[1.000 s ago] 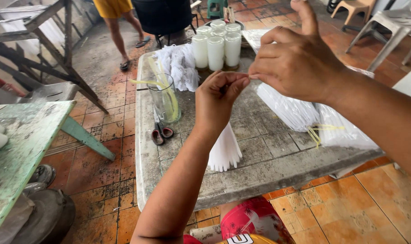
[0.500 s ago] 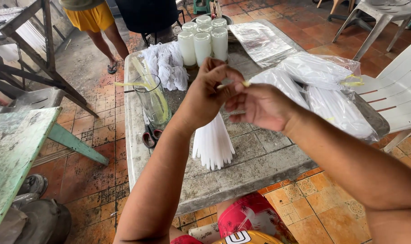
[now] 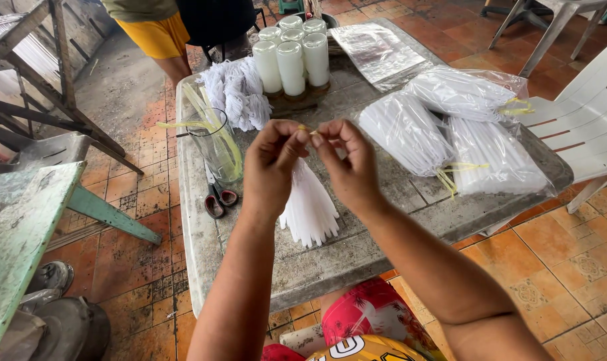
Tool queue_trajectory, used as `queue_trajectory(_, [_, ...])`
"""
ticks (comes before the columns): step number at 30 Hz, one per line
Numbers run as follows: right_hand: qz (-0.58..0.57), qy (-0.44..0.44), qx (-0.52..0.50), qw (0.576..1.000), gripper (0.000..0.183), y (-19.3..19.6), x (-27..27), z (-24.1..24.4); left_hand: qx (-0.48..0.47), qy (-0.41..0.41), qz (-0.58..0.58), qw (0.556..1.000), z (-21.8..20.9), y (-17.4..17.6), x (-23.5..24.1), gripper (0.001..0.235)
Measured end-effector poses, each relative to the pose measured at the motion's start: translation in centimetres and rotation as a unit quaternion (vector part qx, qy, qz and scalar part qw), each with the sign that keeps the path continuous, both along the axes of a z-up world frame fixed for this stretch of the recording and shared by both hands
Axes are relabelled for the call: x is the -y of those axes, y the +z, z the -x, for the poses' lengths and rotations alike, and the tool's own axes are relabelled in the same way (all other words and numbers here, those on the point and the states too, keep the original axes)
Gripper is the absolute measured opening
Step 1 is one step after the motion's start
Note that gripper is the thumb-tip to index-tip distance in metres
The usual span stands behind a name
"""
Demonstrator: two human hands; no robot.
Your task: Gathering white sticks into bundles and tying them with yellow plastic strips
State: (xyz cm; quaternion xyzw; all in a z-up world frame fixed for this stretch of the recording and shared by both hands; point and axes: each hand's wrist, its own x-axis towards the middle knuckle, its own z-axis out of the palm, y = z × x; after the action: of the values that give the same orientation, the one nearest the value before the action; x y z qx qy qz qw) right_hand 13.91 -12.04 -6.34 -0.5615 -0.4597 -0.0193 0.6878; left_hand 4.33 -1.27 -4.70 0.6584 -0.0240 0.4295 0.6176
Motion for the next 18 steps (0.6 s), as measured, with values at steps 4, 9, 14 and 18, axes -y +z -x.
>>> queue_trajectory(4, [-0.051,-0.037,0.039,0.997,0.006,0.5,-0.6,1.5,0.027,0.019,0.135,0.99,0.1,-0.3,-0.3,0.01])
queue_trajectory(9, [-0.059,-0.012,0.019,0.998,0.008,0.5,-1.1,1.1,-0.014,0.135,-0.018,0.991,1.8,2.0,1.1,0.006])
queue_trajectory(14, [-0.07,0.038,-0.032,0.996,0.008,0.6,-0.9,0.9,-0.045,0.183,-0.141,0.972,2.7,2.6,1.1,0.014])
queue_trajectory(18, [-0.039,-0.032,0.095,0.994,0.005,2.0,0.0,1.2,-0.047,0.219,-0.137,0.965,2.3,2.3,1.1,0.012])
